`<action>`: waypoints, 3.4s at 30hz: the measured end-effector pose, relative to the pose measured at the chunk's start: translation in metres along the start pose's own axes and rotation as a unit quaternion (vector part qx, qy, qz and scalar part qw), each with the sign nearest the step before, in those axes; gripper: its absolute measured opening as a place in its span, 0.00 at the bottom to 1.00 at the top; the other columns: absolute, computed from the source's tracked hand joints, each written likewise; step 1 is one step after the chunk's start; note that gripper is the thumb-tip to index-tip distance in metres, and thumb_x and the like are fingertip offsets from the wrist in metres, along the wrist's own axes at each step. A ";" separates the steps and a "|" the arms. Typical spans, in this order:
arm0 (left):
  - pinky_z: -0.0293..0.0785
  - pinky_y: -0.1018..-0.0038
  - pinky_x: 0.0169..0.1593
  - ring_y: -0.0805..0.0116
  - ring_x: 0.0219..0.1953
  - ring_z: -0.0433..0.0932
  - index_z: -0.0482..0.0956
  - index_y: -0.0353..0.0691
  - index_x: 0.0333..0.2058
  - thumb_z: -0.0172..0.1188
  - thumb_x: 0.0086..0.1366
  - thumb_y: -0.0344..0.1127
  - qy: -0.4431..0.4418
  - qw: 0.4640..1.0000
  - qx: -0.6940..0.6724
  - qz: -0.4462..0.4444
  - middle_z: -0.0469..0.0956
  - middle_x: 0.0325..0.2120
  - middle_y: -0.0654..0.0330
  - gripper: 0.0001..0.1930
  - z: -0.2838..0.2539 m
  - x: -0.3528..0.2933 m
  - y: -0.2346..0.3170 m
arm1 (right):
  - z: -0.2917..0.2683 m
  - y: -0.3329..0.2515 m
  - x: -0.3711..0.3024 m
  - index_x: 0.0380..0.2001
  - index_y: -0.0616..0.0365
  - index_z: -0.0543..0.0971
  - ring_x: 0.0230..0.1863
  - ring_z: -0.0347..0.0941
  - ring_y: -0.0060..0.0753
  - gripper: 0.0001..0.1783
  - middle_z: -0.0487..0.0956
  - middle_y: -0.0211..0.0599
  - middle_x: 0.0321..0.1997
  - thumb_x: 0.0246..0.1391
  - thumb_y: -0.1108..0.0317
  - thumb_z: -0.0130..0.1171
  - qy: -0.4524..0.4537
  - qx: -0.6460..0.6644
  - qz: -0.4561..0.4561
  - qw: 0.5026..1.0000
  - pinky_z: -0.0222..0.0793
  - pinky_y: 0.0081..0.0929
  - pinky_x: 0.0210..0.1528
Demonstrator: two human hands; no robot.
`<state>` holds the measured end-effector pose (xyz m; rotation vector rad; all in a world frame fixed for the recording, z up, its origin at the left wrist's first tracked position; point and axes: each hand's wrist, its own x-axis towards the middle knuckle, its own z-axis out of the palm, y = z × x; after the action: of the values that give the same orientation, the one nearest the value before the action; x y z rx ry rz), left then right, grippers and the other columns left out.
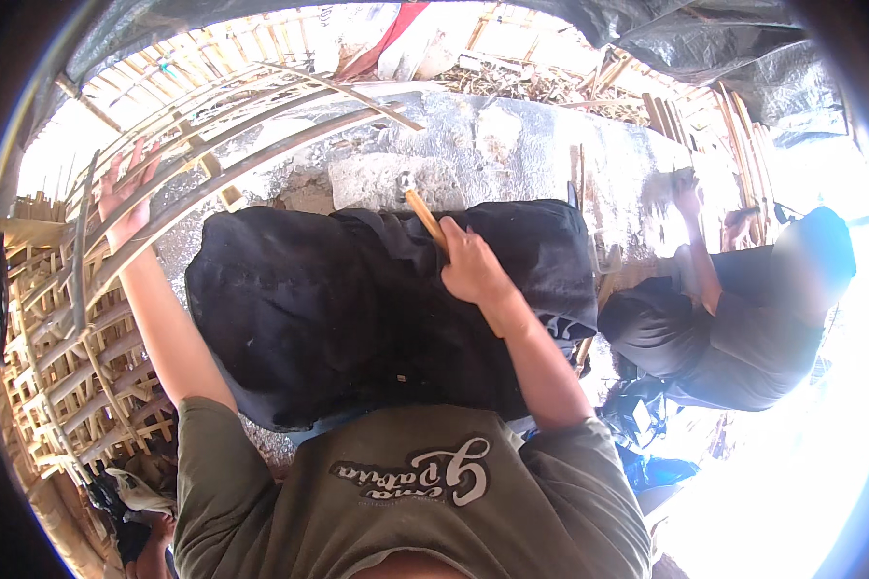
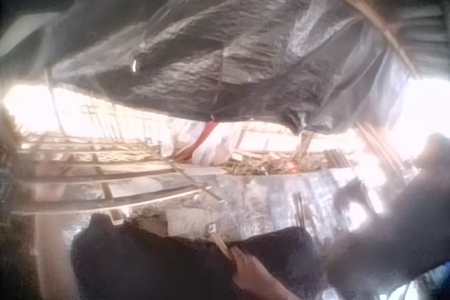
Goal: The person assembles a bamboo frame by hand, positioning slats and using a hammer to secure them. The person repeatedly adjusts the frame and hammers joints to tighten the structure.
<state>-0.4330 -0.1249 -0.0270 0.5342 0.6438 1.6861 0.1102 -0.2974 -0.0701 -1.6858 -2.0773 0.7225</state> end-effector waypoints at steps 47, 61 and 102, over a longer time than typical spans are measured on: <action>0.67 0.33 0.65 0.16 0.63 0.59 0.64 0.24 0.47 0.56 0.72 0.45 -0.270 0.962 -0.033 -0.007 0.49 0.65 0.21 0.24 0.116 -0.075 0.064 | 0.067 -0.171 -0.134 0.40 0.52 0.74 0.49 0.73 0.43 0.14 0.71 0.37 0.47 0.49 0.73 0.62 -0.147 -0.056 -0.404 0.901 0.75 0.35 0.46; 0.75 0.48 0.63 0.27 0.66 0.61 0.64 0.33 0.48 0.38 0.78 0.51 -0.071 0.991 0.116 0.000 0.59 0.64 0.27 0.22 0.192 -0.107 0.042 | 0.045 -0.228 -0.131 0.39 0.60 0.72 0.49 0.75 0.55 0.11 0.74 0.45 0.41 0.50 0.76 0.57 -0.372 0.293 -0.425 0.771 0.73 0.49 0.46; 0.66 0.42 0.68 0.27 0.65 0.63 0.72 0.35 0.58 0.49 0.74 0.54 -0.015 0.993 -0.083 0.088 0.59 0.64 0.24 0.28 0.057 -0.031 -0.073 | -0.200 0.075 0.108 0.61 0.54 0.67 0.44 0.79 0.35 0.22 0.80 0.44 0.47 0.70 0.58 0.52 0.238 0.396 0.203 0.863 0.79 0.31 0.36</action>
<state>-0.3366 -0.1362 -0.0342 0.5074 0.4399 1.8755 0.2612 -0.1493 0.0411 -1.5672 -0.8851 0.9783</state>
